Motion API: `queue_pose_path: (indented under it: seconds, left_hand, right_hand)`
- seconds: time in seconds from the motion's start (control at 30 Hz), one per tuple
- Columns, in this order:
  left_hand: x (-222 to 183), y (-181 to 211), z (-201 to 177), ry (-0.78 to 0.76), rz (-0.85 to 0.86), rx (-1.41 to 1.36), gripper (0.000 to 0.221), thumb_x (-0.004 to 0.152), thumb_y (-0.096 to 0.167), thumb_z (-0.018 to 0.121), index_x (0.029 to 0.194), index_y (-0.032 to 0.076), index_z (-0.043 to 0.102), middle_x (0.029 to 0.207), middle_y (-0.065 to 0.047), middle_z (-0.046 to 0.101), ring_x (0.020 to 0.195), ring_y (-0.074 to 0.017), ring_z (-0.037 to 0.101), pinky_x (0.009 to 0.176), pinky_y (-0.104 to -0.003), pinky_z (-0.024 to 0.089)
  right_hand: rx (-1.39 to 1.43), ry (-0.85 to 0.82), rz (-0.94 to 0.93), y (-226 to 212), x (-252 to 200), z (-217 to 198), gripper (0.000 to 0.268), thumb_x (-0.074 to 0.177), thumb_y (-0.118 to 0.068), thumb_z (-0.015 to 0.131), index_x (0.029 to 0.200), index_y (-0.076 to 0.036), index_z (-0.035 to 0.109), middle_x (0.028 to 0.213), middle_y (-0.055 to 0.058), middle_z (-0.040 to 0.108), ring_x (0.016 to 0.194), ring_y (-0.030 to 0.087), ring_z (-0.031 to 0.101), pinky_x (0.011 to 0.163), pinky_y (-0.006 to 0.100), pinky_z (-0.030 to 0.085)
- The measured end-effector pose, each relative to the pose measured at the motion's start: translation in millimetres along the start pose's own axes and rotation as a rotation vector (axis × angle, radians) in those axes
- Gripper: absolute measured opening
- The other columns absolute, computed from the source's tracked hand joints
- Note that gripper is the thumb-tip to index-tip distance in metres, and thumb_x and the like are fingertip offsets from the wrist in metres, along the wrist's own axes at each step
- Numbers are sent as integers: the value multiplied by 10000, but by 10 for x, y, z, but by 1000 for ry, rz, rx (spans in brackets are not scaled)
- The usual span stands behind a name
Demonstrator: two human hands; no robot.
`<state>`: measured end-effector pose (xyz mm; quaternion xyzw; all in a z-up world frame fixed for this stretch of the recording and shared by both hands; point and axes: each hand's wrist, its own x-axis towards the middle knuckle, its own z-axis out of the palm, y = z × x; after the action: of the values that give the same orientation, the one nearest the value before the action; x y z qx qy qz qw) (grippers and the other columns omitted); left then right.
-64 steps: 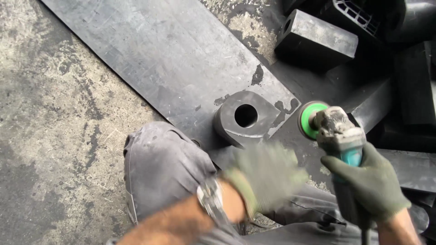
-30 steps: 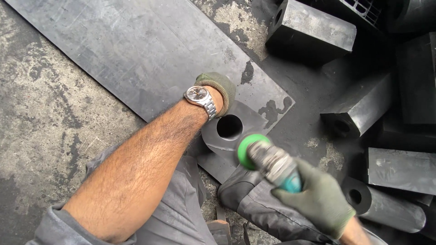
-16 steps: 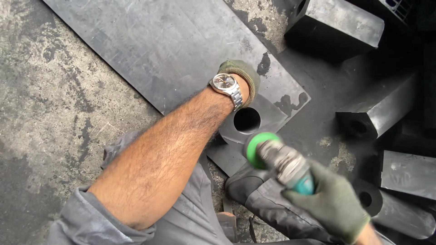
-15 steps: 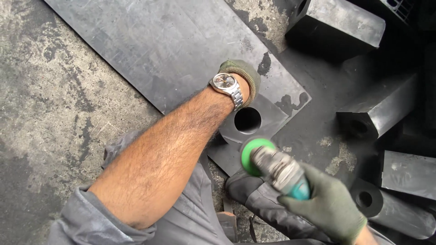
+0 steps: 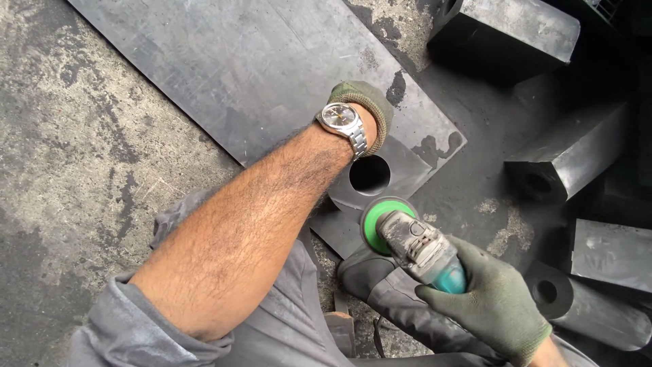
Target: The recorder uses an angle grinder to smooth the edges and surfaces of large black rubber components in an industrial setting.
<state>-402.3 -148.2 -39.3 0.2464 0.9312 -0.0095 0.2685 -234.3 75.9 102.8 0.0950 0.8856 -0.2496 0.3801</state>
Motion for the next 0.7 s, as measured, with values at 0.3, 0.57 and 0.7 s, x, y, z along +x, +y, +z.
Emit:
queue_pose_path:
  seconds: [0.3,0.57,0.7]
  left_hand:
    - [-139,72,-194,-50,-27,-17,278,934,229,677,1172,103,746,1152,-144,737,1017,-325,726,777,-490,605]
    - [-136,6,-189,0,-28,-25,268,929,225,683,1156,104,759,1139,-144,743,1009,-324,727,777,-485,603]
    - [-145,-43,-196,16,-37,-25,265,927,224,685,1151,104,763,1135,-144,745,1007,-324,728,777,-483,602]
  right_hand:
    - [16,212,17,-40,70,-193,591,734,-285,875,1262,-105,681,1008,74,811,881,176,782,795,332,630]
    - [-88,175,50,-121,33,-126,669,704,-323,908,1280,-107,644,974,81,802,843,185,796,772,334,647]
    - [-160,139,-95,-26,26,-35,774,645,-326,902,1342,-123,633,1015,69,796,860,170,800,789,310,639]
